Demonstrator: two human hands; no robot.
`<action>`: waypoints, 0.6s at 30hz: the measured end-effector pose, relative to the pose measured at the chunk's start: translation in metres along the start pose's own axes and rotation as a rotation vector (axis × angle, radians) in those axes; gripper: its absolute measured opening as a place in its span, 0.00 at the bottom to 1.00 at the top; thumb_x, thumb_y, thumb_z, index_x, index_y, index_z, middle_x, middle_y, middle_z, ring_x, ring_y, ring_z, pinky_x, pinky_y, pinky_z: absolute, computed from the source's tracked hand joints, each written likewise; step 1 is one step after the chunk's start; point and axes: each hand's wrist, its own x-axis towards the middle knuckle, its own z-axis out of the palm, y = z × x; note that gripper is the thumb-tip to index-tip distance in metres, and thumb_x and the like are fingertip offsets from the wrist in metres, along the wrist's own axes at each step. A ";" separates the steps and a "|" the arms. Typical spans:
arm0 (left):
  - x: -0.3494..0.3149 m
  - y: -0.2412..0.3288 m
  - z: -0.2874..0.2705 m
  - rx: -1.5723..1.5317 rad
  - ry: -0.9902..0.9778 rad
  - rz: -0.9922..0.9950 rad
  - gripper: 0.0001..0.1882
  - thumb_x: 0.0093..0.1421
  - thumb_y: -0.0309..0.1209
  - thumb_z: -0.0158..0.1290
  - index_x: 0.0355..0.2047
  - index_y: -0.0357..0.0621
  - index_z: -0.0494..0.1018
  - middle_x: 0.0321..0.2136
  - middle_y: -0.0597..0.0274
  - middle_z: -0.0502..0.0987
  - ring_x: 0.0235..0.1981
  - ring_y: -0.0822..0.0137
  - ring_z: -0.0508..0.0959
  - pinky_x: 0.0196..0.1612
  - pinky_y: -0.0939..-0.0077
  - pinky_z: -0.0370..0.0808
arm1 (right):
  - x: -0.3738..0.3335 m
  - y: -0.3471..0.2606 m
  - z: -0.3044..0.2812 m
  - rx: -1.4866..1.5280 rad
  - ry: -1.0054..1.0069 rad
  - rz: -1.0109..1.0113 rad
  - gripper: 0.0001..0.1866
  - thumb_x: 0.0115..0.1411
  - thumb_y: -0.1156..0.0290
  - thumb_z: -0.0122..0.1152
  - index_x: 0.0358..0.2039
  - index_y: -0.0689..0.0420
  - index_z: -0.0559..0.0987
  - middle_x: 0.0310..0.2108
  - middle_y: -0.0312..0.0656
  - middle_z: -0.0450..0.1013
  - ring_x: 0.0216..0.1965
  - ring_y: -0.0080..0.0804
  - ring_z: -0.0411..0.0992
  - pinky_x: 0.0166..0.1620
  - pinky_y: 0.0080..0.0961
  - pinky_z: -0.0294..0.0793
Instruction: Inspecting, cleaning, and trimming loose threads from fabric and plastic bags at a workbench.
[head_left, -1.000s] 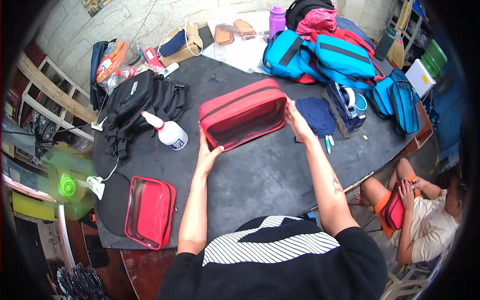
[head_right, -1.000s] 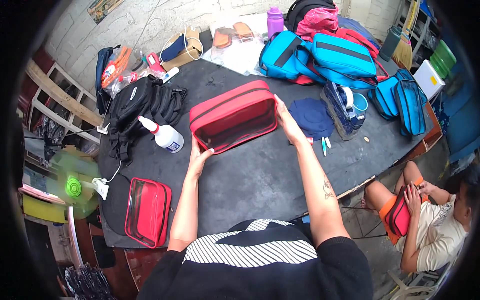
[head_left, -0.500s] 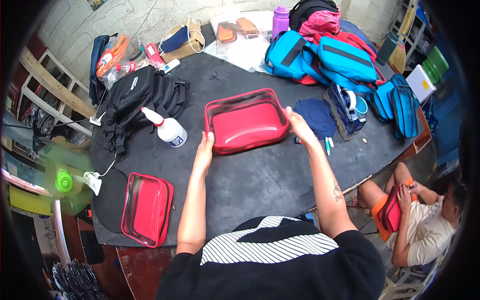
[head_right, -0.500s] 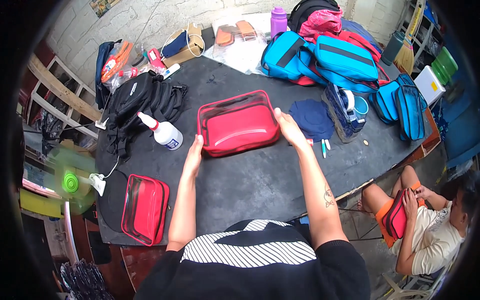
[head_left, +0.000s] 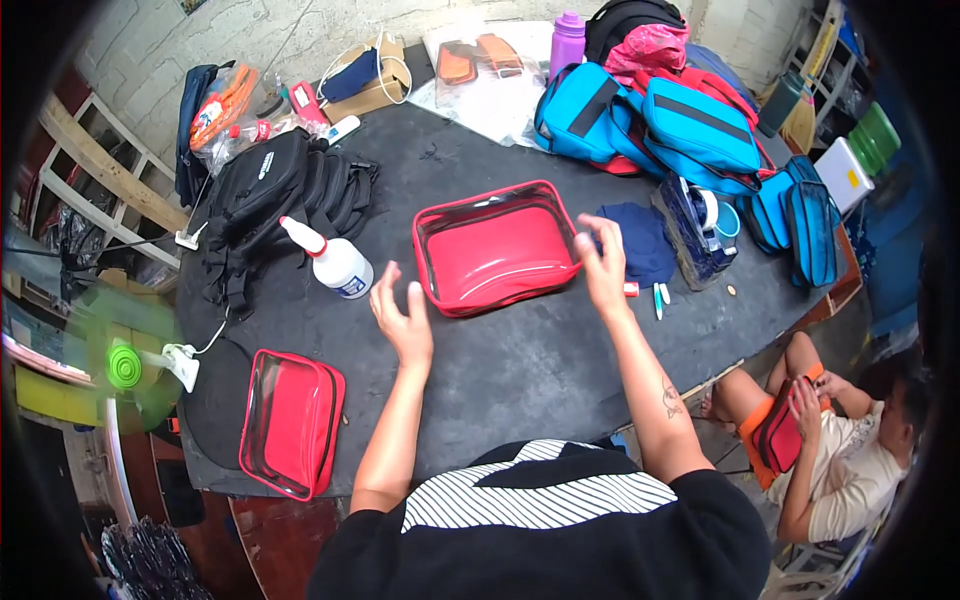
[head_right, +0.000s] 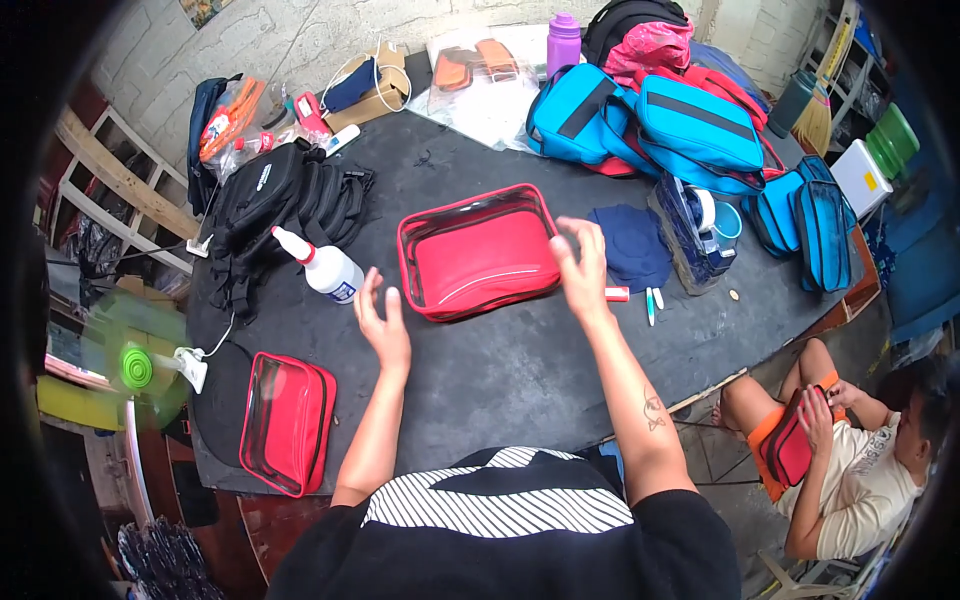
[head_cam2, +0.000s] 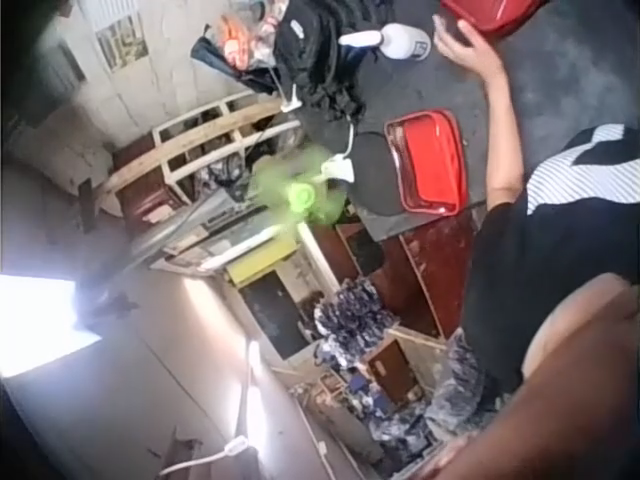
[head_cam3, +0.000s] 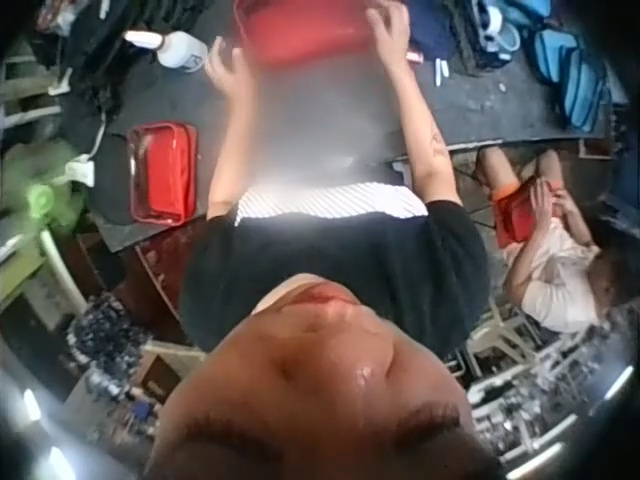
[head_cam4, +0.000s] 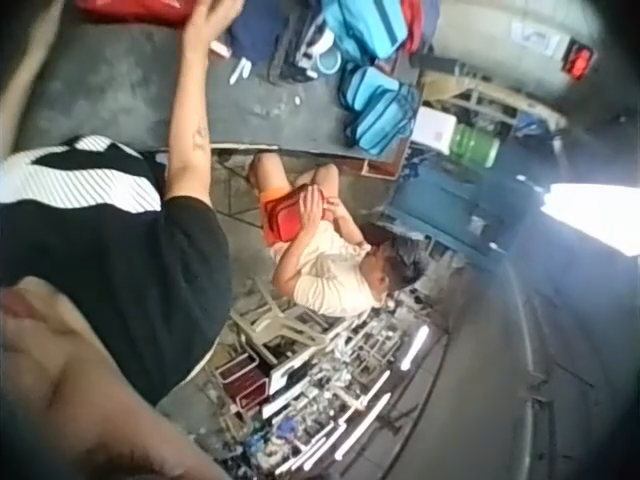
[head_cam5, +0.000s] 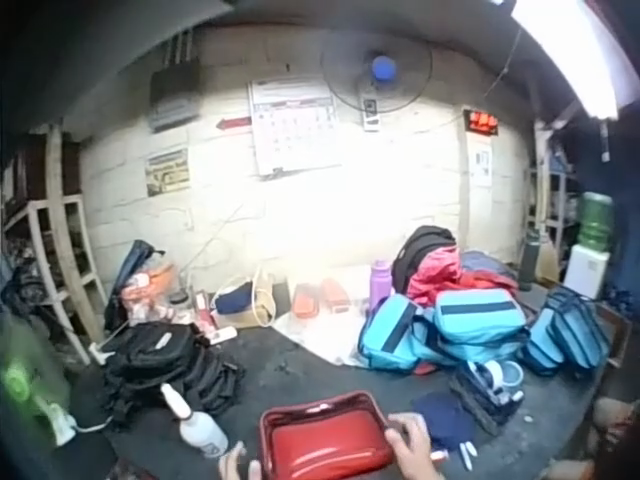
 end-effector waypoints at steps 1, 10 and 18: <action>0.000 0.014 -0.004 0.039 -0.084 0.183 0.14 0.55 0.26 0.54 0.43 0.41 0.73 0.39 0.56 0.74 0.42 0.59 0.73 0.48 0.65 0.67 | 0.000 -0.021 0.005 -0.041 0.045 -0.229 0.10 0.52 0.72 0.60 0.36 0.59 0.76 0.38 0.42 0.70 0.42 0.36 0.67 0.48 0.30 0.64; -0.024 0.044 0.040 0.365 -0.390 0.497 0.14 0.50 0.33 0.59 0.36 0.44 0.73 0.33 0.59 0.71 0.37 0.57 0.70 0.41 0.61 0.65 | -0.033 -0.036 0.047 -0.473 -0.286 -0.543 0.19 0.43 0.71 0.66 0.38 0.55 0.74 0.39 0.40 0.67 0.44 0.42 0.63 0.49 0.40 0.60; -0.018 0.032 0.044 0.449 -0.461 0.584 0.16 0.47 0.34 0.60 0.35 0.42 0.71 0.32 0.59 0.70 0.35 0.57 0.70 0.40 0.61 0.63 | -0.027 -0.028 0.046 -0.512 -0.327 -0.491 0.16 0.45 0.71 0.63 0.37 0.56 0.73 0.37 0.40 0.67 0.42 0.39 0.64 0.46 0.37 0.60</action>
